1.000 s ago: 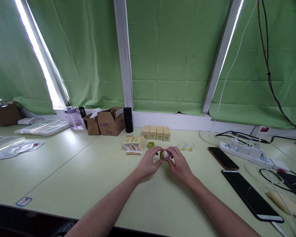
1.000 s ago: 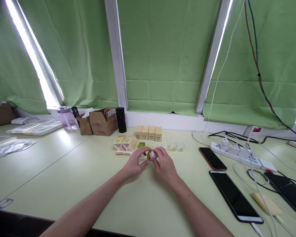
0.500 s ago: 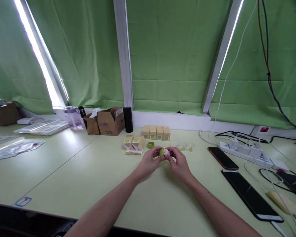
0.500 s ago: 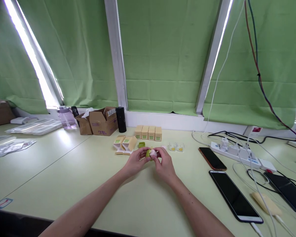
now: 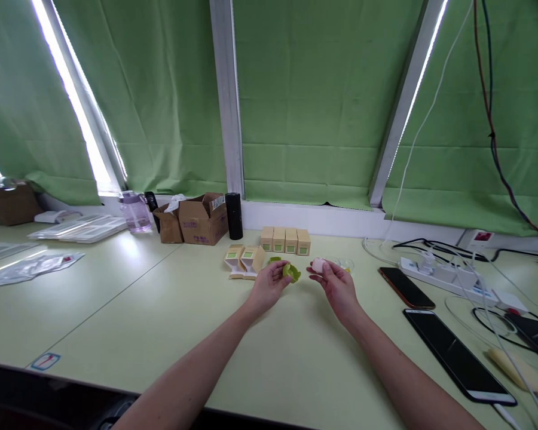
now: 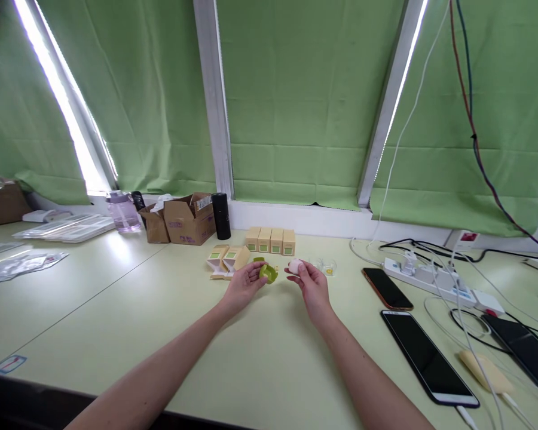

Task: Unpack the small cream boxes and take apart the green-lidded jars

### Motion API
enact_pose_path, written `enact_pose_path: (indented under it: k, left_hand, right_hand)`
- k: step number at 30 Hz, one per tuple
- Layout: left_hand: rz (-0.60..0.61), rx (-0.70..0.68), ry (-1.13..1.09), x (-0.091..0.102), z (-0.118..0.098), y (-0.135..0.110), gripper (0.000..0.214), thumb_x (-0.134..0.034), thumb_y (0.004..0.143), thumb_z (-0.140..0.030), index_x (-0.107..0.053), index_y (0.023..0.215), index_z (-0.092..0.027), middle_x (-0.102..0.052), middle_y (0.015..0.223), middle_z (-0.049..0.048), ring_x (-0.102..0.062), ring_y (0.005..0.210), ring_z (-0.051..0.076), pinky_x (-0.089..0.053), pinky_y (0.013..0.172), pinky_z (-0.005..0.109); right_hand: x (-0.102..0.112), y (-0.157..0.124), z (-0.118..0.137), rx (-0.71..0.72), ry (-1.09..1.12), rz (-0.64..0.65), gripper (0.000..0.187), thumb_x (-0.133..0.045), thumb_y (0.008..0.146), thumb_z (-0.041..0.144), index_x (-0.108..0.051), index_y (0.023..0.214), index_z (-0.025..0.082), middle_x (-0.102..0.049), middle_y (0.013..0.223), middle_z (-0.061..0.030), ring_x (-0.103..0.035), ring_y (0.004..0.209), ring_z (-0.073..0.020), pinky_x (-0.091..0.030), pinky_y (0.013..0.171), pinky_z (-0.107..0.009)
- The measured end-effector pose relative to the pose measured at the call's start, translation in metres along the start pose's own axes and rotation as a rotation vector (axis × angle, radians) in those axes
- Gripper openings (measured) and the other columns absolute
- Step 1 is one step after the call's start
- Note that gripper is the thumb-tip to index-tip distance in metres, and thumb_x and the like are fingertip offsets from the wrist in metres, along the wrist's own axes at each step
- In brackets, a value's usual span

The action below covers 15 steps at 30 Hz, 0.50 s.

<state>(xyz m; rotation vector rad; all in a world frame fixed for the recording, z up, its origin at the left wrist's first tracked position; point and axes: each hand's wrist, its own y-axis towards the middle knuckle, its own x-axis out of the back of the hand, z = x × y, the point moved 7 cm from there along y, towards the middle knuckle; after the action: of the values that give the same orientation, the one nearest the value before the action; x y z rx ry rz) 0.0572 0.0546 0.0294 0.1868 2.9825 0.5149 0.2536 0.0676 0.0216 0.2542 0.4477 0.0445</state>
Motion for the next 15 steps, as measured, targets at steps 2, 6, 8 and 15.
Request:
enact_pose_path:
  k: [2, 6, 8, 15]
  left_hand:
    - [-0.01, -0.027, -0.036, 0.001, 0.0, 0.001, 0.051, -0.087, 0.079, -0.035, -0.065, 0.121, -0.016, -0.075, 0.121, 0.0155, -0.07, 0.119, 0.028, -0.052, 0.11, 0.048]
    - [-0.028, -0.068, -0.068, 0.003, 0.001, 0.002, 0.05, -0.085, 0.082, -0.035, -0.064, 0.124, -0.017, -0.073, 0.125, 0.0146, -0.068, 0.123, 0.027, -0.051, 0.113, 0.048]
    - [-0.055, -0.084, -0.076, 0.006, 0.001, 0.003, 0.05, -0.085, 0.082, -0.035, -0.064, 0.124, -0.017, -0.073, 0.123, 0.0138, -0.069, 0.121, 0.027, -0.051, 0.112, 0.048]
    - [-0.124, -0.096, -0.072, 0.014, 0.004, 0.006, 0.049, -0.083, 0.083, -0.034, -0.063, 0.124, -0.017, -0.073, 0.124, 0.0139, -0.069, 0.121, 0.027, -0.052, 0.112, 0.049]
  right_hand:
    - [0.002, 0.003, -0.006, -0.096, 0.15, 0.02, 0.044, -0.087, 0.074, 0.058, -0.076, 0.095, 0.021, -0.079, 0.105, -0.0085, -0.076, 0.094, -0.0259, -0.061, 0.077, -0.037]
    - [0.002, 0.003, -0.012, -0.173, 0.272, 0.054, 0.038, -0.088, 0.075, 0.052, -0.076, 0.096, 0.022, -0.079, 0.105, -0.0061, -0.076, 0.09, -0.0222, -0.061, 0.071, -0.033]
    - [0.0, 0.002, -0.01, -0.174, 0.281, 0.058, 0.039, -0.088, 0.075, 0.051, -0.075, 0.097, 0.023, -0.079, 0.106, -0.0064, -0.076, 0.091, -0.0228, -0.061, 0.073, -0.033]
    - [-0.004, -0.001, 0.007, -0.082, 0.147, 0.026, 0.047, -0.095, 0.068, 0.044, -0.071, 0.105, 0.027, -0.076, 0.096, -0.0016, -0.075, 0.092, -0.0227, -0.062, 0.08, -0.038]
